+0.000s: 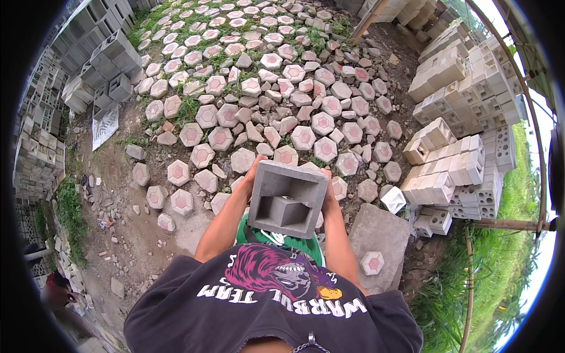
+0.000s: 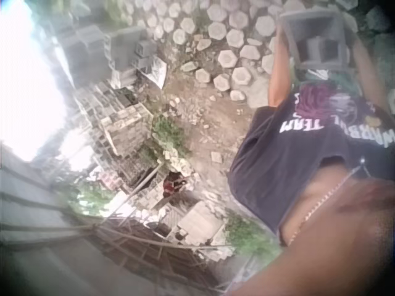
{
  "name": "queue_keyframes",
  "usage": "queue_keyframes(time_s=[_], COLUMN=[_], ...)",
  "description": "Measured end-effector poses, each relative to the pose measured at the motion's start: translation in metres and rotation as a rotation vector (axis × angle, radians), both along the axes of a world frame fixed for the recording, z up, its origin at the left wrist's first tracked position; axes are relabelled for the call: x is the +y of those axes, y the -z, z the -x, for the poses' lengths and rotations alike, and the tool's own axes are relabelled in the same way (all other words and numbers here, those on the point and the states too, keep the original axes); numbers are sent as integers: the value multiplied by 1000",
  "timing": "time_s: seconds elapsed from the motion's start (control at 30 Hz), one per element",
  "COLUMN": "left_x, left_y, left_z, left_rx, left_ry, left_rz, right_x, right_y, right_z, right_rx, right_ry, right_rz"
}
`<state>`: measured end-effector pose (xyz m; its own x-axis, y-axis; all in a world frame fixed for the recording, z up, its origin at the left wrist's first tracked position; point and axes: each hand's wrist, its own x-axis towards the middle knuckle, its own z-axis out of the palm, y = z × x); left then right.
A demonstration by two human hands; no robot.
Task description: The person picks up hollow concrete blocks from the ground and places them into a stack. They walk back and forth between the pickup area and the stack, repeating the process of lifting and placing the blocks.
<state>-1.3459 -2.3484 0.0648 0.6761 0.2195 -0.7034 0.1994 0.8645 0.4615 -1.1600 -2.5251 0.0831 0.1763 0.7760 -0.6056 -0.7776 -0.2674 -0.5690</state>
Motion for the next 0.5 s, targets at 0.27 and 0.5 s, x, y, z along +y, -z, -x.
queue_keyframes(time_s=[0.27, 0.5], left_x=[57, 153], left_y=[2, 36], left_z=[-50, -126], left_rx=[26, 1], left_ry=[-10, -61], left_rz=[69, -38], right_x=[53, 160], right_y=[18, 60], right_z=[-42, -137], right_rx=[91, 211], right_ry=[89, -18], right_rz=[-4, 19])
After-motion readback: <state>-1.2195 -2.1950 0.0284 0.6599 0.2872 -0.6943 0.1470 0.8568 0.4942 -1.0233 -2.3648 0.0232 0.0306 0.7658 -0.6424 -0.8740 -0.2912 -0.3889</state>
